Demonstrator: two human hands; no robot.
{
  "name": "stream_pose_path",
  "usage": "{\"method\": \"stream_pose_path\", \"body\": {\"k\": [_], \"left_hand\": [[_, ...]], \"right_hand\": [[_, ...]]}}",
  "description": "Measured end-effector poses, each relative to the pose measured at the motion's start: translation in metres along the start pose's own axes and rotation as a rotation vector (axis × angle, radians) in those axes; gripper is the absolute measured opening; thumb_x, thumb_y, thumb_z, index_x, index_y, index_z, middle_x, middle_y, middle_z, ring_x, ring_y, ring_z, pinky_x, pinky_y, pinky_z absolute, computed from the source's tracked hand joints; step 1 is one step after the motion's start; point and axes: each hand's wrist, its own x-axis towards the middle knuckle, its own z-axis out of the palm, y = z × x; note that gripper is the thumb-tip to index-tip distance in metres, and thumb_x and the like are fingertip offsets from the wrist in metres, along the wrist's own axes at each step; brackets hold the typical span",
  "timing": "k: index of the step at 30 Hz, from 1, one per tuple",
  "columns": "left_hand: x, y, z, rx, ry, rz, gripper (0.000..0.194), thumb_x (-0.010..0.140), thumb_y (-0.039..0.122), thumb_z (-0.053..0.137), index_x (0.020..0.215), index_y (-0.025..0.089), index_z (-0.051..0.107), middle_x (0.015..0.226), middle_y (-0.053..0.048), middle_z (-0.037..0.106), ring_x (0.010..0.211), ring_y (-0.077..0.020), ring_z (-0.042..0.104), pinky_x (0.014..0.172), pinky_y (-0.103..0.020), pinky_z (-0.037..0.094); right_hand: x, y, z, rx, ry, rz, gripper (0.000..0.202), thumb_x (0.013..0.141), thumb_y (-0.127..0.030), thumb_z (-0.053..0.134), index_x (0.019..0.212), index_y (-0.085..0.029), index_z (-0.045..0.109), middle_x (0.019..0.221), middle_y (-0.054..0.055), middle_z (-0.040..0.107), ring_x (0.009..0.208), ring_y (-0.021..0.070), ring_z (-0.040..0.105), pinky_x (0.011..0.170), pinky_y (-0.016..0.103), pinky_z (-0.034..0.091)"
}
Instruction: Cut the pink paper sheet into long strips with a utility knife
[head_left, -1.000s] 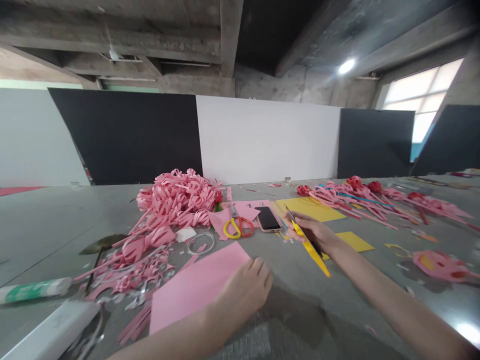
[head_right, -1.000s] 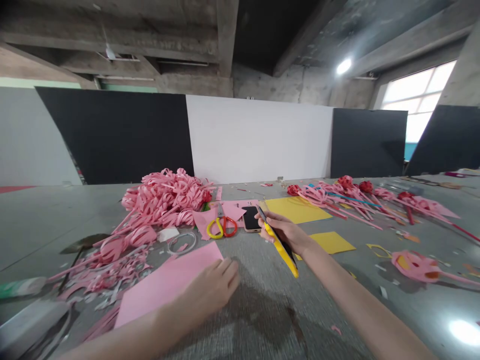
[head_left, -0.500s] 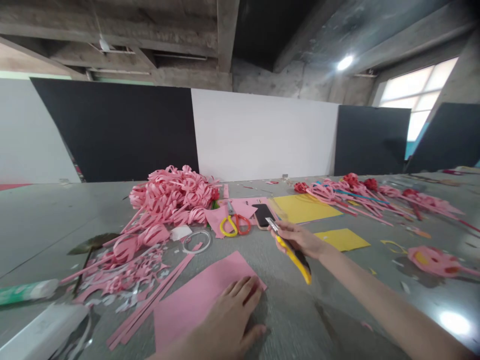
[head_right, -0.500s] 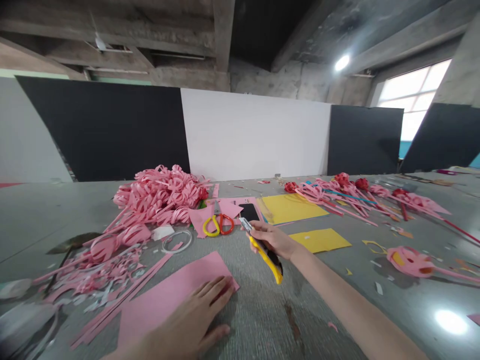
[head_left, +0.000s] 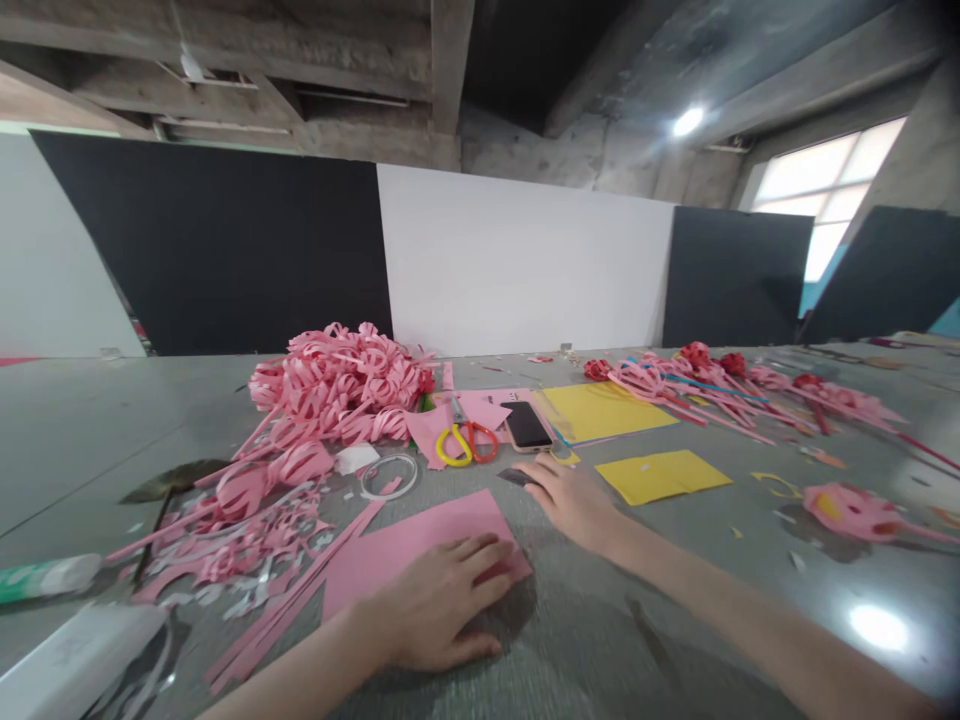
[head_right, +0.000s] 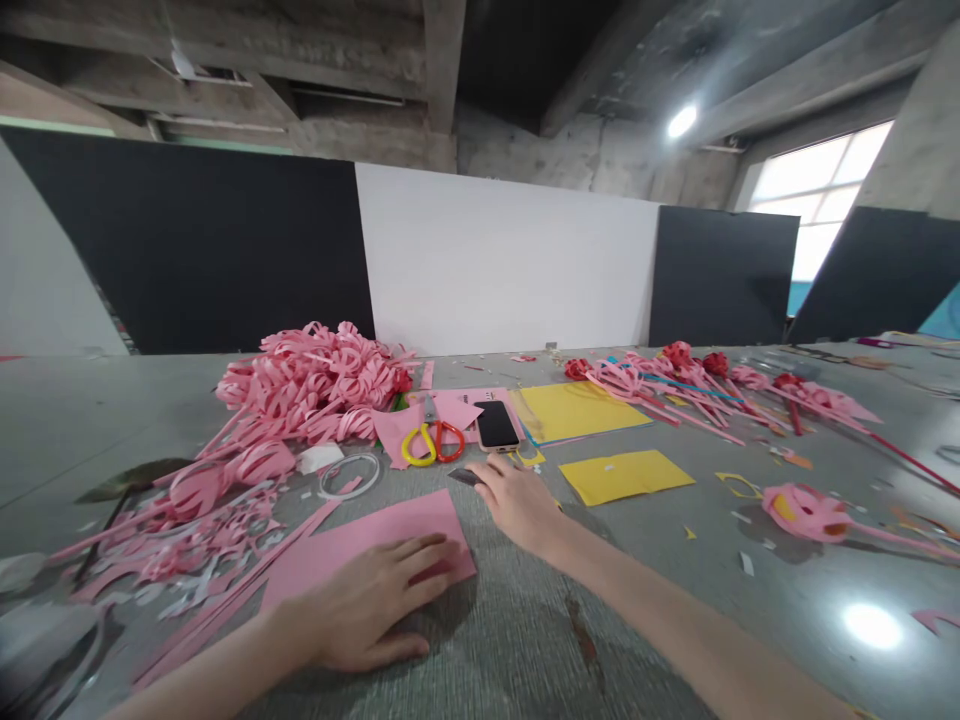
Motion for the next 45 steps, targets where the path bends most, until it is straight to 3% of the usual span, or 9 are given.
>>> {"method": "stream_pose_path", "body": {"k": [3, 6, 15, 19, 23, 28, 31, 35, 45], "left_hand": [[0.005, 0.011, 0.014, 0.151, 0.136, -0.308, 0.032, 0.083, 0.023, 0.041, 0.112, 0.014, 0.050, 0.120, -0.015, 0.048, 0.113, -0.0284, 0.040, 0.093, -0.045, 0.032], [0.008, 0.024, 0.025, 0.167, 0.125, -0.524, 0.034, 0.082, 0.027, 0.043, 0.112, 0.013, 0.052, 0.118, -0.015, 0.050, 0.110, -0.0298, 0.043, 0.091, -0.046, 0.035], [0.000, 0.027, 0.036, -0.048, 0.118, -0.394, 0.047, 0.084, 0.039, 0.039, 0.128, 0.020, 0.034, 0.134, -0.009, 0.033, 0.122, -0.0277, 0.025, 0.099, -0.046, 0.025], [0.001, 0.029, 0.034, -0.013, 0.192, -0.422, 0.043, 0.079, 0.036, 0.047, 0.120, 0.021, 0.042, 0.128, -0.010, 0.037, 0.118, -0.0292, 0.030, 0.098, -0.048, 0.025], [0.003, 0.036, 0.032, 0.076, 0.243, -0.426, 0.033, 0.077, 0.017, 0.044, 0.110, 0.015, 0.047, 0.107, -0.012, 0.048, 0.099, -0.0256, 0.046, 0.084, -0.041, 0.041], [0.003, 0.044, 0.035, 0.301, 0.103, -0.064, 0.022, 0.078, 0.010, 0.042, 0.098, 0.012, 0.052, 0.085, -0.008, 0.056, 0.074, -0.0207, 0.052, 0.062, -0.031, 0.047], [0.003, 0.047, 0.043, 0.402, 0.167, 0.008, 0.020, 0.081, 0.015, 0.042, 0.098, 0.009, 0.052, 0.089, -0.010, 0.057, 0.079, -0.0204, 0.053, 0.067, -0.029, 0.045], [0.003, 0.049, 0.053, 0.516, 0.262, -0.079, 0.026, 0.081, 0.019, 0.042, 0.100, 0.006, 0.053, 0.097, -0.014, 0.058, 0.087, -0.0228, 0.051, 0.076, -0.031, 0.041], [0.003, 0.039, 0.034, 0.432, 0.115, -0.434, 0.032, 0.074, 0.006, 0.041, 0.104, 0.011, 0.053, 0.100, -0.012, 0.054, 0.092, -0.0266, 0.048, 0.076, -0.039, 0.042]], "right_hand": [[-0.016, 0.000, 0.020, -0.334, 0.050, -0.034, 0.031, 0.083, -0.012, 0.039, 0.113, -0.016, 0.050, 0.091, 0.009, 0.057, 0.073, 0.0191, 0.054, 0.067, 0.033, 0.040], [-0.030, 0.004, 0.033, -0.448, 0.132, -0.084, 0.032, 0.083, -0.010, 0.038, 0.113, -0.015, 0.049, 0.086, 0.009, 0.056, 0.069, 0.0189, 0.053, 0.066, 0.034, 0.039], [-0.035, 0.004, 0.027, -0.403, 0.158, -0.057, 0.021, 0.086, -0.013, 0.037, 0.096, -0.019, 0.055, 0.084, 0.005, 0.057, 0.073, 0.0168, 0.053, 0.078, 0.036, 0.032], [-0.036, 0.004, 0.026, -0.347, 0.165, -0.081, 0.021, 0.085, -0.012, 0.038, 0.098, -0.019, 0.054, 0.087, 0.004, 0.057, 0.076, 0.0168, 0.053, 0.081, 0.037, 0.031], [-0.038, 0.003, 0.025, -0.244, 0.232, -0.138, 0.019, 0.085, -0.012, 0.036, 0.095, -0.017, 0.051, 0.087, 0.006, 0.058, 0.077, 0.0179, 0.052, 0.080, 0.037, 0.033], [-0.038, -0.003, 0.023, -0.066, 0.202, -0.328, 0.017, 0.083, -0.009, 0.035, 0.093, -0.014, 0.048, 0.091, 0.009, 0.059, 0.085, 0.0181, 0.053, 0.083, 0.036, 0.036], [-0.037, -0.006, 0.023, -0.051, 0.071, -0.427, 0.018, 0.083, -0.009, 0.035, 0.093, -0.013, 0.049, 0.090, 0.010, 0.059, 0.087, 0.0189, 0.052, 0.077, 0.032, 0.040], [-0.035, -0.007, 0.026, -0.099, -0.043, -0.417, 0.016, 0.084, -0.011, 0.036, 0.089, -0.013, 0.051, 0.078, 0.007, 0.059, 0.077, 0.0184, 0.053, 0.069, 0.030, 0.041], [-0.035, -0.005, 0.029, -0.155, -0.056, -0.350, 0.013, 0.080, -0.009, 0.041, 0.087, -0.014, 0.050, 0.080, 0.007, 0.058, 0.075, 0.0179, 0.052, 0.068, 0.028, 0.038]]}}
